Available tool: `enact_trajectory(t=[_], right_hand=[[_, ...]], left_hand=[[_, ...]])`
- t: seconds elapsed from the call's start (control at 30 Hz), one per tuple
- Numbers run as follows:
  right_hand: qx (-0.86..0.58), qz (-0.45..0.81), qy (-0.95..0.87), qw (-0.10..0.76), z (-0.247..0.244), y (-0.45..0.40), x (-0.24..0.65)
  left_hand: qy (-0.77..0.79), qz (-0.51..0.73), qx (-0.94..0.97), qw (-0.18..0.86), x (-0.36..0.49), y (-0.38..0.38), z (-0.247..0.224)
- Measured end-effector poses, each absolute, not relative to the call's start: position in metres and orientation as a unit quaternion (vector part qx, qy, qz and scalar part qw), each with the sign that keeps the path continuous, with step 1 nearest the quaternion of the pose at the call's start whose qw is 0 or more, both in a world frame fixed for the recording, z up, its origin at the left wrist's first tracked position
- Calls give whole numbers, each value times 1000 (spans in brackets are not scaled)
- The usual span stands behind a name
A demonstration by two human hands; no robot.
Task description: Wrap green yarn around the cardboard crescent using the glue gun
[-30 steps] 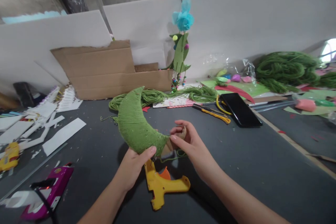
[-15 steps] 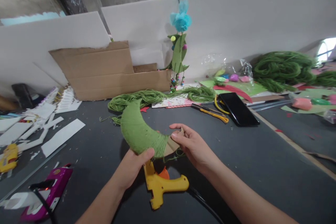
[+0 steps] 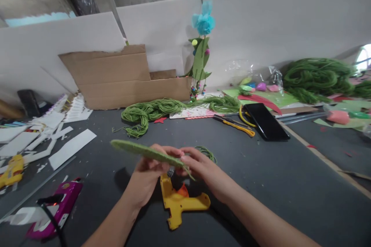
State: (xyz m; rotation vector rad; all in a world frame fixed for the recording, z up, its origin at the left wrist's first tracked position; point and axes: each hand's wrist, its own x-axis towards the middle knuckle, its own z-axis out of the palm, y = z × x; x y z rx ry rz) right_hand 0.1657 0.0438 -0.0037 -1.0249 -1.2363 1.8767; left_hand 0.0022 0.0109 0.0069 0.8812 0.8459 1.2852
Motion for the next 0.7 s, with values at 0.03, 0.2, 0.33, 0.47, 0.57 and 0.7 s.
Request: enact_trajectory(t=[0.03, 0.2, 0.33, 0.47, 0.57, 0.7], right_hand=[[-426, 645, -522, 359, -3, 45, 167], [-409, 543, -605, 414, 3, 45, 172], [-361, 634, -572, 376, 6, 37, 164], [-409, 644, -560, 324, 7, 35, 161], [-447, 582, -592, 331, 10, 36, 165], [-444, 586, -588, 338, 12, 37, 169]], left_hand=[[391, 570, 364, 624, 1, 11, 6], [477, 575, 337, 573, -2, 14, 1], [481, 559, 362, 570, -2, 14, -1], [472, 547, 373, 582, -2, 14, -3], [462, 542, 371, 596, -1, 14, -3], [441, 525, 353, 636, 1, 14, 3]])
